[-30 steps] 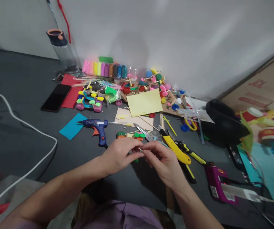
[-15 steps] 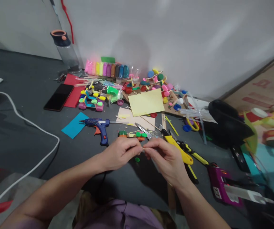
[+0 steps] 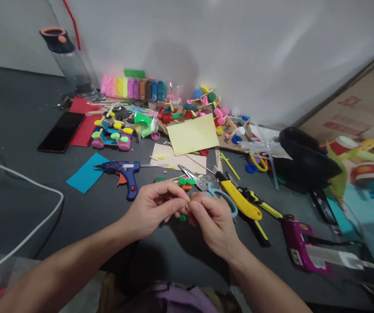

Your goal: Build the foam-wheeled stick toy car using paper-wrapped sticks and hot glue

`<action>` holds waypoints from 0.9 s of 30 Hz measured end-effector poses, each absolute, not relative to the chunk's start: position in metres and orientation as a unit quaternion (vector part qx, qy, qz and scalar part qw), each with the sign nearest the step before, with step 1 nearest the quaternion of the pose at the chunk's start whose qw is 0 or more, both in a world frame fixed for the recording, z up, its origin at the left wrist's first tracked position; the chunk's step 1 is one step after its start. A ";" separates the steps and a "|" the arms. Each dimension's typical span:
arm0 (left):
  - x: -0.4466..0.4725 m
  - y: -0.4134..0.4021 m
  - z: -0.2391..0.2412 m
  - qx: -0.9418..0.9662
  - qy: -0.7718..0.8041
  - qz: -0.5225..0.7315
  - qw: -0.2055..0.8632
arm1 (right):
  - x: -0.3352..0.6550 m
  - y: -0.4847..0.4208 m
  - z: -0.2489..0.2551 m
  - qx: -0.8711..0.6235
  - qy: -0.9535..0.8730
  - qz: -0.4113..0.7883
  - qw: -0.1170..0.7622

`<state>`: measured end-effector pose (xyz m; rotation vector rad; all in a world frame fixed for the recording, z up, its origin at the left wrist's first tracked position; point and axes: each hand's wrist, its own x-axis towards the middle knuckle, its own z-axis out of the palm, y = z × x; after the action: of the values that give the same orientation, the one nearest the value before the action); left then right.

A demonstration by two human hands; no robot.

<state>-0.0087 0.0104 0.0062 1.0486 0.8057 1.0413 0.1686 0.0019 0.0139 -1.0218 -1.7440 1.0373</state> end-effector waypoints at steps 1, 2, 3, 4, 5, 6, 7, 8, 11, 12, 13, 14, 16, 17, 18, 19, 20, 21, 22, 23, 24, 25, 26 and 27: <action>-0.009 0.010 0.006 0.445 0.351 0.451 0.689 | 0.171 0.000 0.013 -0.407 -0.691 0.415 0.429; -0.009 0.010 0.006 0.427 0.345 0.440 0.711 | 0.174 -0.001 0.012 -0.408 -0.683 0.414 0.442; -0.008 0.010 0.006 0.409 0.340 0.430 0.729 | 0.176 -0.002 0.012 -0.405 -0.678 0.411 0.455; -0.008 0.010 0.005 0.392 0.335 0.422 0.745 | 0.179 -0.002 0.012 -0.396 -0.683 0.403 0.463; -0.008 0.009 0.004 0.378 0.331 0.414 0.759 | 0.180 -0.002 0.013 -0.381 -0.700 0.389 0.462; -0.008 0.009 0.003 0.367 0.328 0.407 0.770 | 0.181 -0.002 0.014 -0.363 -0.726 0.370 0.453; -0.007 0.009 0.002 0.359 0.325 0.399 0.779 | 0.181 -0.002 0.015 -0.344 -0.754 0.348 0.438; -0.007 0.008 0.001 0.352 0.324 0.390 0.786 | 0.181 -0.002 0.016 -0.329 -0.780 0.324 0.423; -0.004 0.007 -0.001 0.350 0.317 0.361 0.804 | 0.179 -0.002 0.018 -0.319 -0.806 0.273 0.416; -0.003 0.007 -0.002 0.353 0.313 0.353 0.808 | 0.178 -0.002 0.018 -0.321 -0.806 0.263 0.422; -0.002 0.007 -0.002 0.356 0.309 0.346 0.811 | 0.178 -0.002 0.017 -0.324 -0.805 0.252 0.429; -0.002 0.007 -0.002 0.360 0.306 0.341 0.813 | 0.178 -0.002 0.016 -0.328 -0.801 0.243 0.438; -0.001 0.007 -0.002 0.368 0.305 0.337 0.811 | 0.180 -0.001 0.014 -0.332 -0.793 0.237 0.452; -0.001 0.007 -0.002 0.373 0.308 0.336 0.808 | 0.181 0.000 0.013 -0.332 -0.790 0.240 0.457; -0.002 0.007 -0.001 0.379 0.313 0.334 0.804 | 0.181 0.000 0.012 -0.332 -0.788 0.246 0.456; -0.003 0.007 0.000 0.385 0.318 0.333 0.800 | 0.182 0.001 0.011 -0.332 -0.788 0.254 0.452; -0.005 0.008 0.002 0.389 0.324 0.334 0.795 | 0.182 0.002 0.011 -0.335 -0.787 0.262 0.447; -0.007 0.009 0.004 0.399 0.339 0.346 0.779 | 0.183 0.003 0.010 -0.342 -0.782 0.270 0.445; -0.010 0.011 0.007 0.416 0.365 0.371 0.746 | 0.182 0.005 0.010 -0.353 -0.775 0.276 0.446; -0.013 0.013 0.009 0.430 0.396 0.403 0.704 | 0.182 0.007 0.010 -0.368 -0.767 0.275 0.447; -0.016 0.017 0.012 0.472 0.455 0.452 0.605 | 0.181 0.009 0.010 -0.387 -0.760 0.268 0.448; -0.020 0.021 0.014 0.506 0.506 0.488 0.500 | 0.180 0.011 0.010 -0.405 -0.759 0.252 0.444; -0.025 0.025 0.015 0.527 0.543 0.499 0.423 | 0.179 0.014 0.010 -0.418 -0.764 0.231 0.433; -0.030 0.030 0.016 0.548 0.564 0.483 0.386 | 0.177 0.017 0.010 -0.425 -0.776 0.207 0.418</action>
<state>-0.0295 0.0299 0.0161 1.3945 1.4371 1.2292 0.1774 0.0173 0.0101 -1.0652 -1.9466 0.5182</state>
